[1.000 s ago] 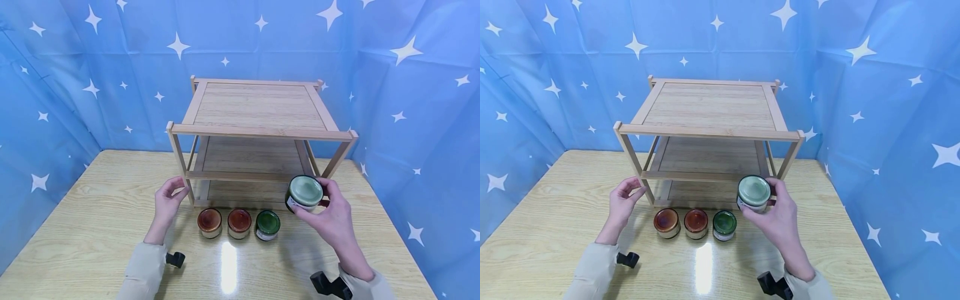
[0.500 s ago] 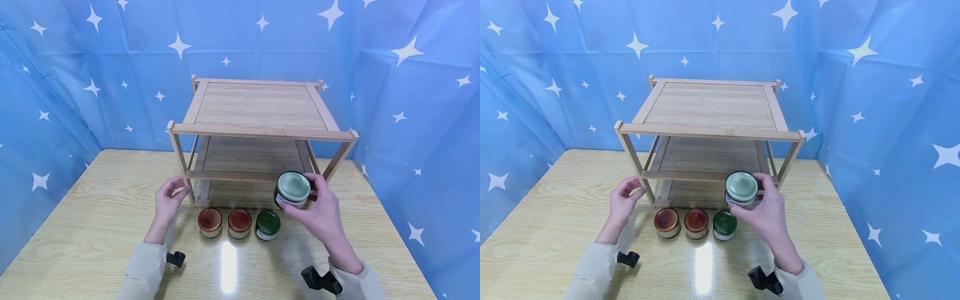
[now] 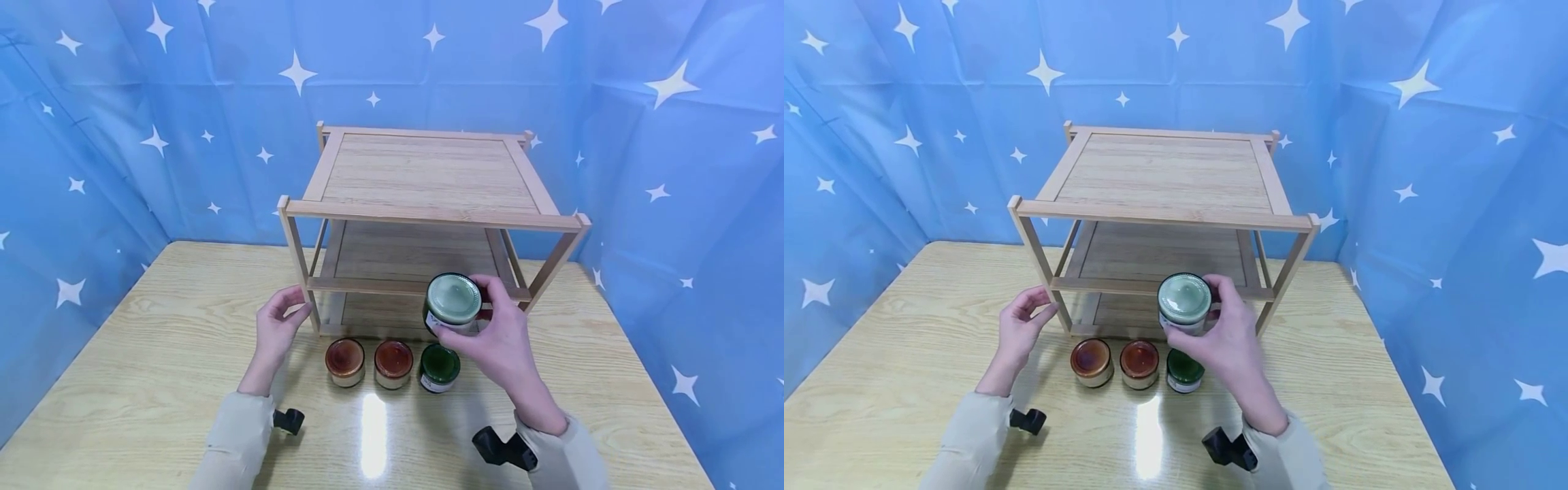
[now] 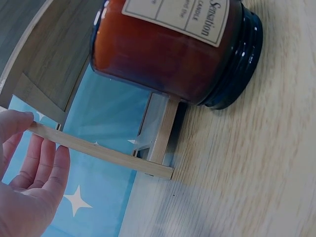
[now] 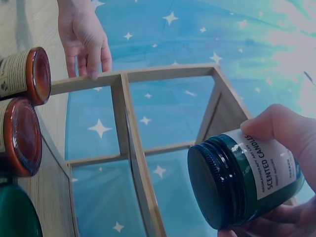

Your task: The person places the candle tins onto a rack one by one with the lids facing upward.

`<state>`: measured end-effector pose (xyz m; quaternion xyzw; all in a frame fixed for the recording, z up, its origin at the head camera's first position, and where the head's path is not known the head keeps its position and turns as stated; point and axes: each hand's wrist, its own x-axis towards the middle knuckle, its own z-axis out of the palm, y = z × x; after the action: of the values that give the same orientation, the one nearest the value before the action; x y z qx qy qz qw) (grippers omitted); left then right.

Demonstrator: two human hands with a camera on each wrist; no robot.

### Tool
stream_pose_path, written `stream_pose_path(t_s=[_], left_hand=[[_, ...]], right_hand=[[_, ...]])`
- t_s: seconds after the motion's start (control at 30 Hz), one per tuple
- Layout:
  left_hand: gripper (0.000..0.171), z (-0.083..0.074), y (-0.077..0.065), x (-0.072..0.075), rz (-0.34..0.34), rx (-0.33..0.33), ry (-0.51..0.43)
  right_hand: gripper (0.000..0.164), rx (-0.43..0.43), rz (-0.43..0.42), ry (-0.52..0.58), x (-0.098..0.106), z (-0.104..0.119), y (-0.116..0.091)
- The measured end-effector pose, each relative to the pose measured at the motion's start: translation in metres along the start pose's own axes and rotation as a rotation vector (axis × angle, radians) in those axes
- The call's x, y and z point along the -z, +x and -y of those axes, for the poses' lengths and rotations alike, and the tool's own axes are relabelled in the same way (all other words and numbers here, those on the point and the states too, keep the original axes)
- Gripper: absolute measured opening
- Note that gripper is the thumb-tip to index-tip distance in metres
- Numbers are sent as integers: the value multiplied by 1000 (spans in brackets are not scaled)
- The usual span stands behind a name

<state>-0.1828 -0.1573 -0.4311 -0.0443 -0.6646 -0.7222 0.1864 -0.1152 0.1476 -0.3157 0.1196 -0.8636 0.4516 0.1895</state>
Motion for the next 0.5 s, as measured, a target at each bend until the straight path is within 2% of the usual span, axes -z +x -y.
stream_pose_path(t_s=[0.5], left_hand=[[29,0,0,0,4,13,30]], right_hand=[[67,68,39,38,-21,16,11]])
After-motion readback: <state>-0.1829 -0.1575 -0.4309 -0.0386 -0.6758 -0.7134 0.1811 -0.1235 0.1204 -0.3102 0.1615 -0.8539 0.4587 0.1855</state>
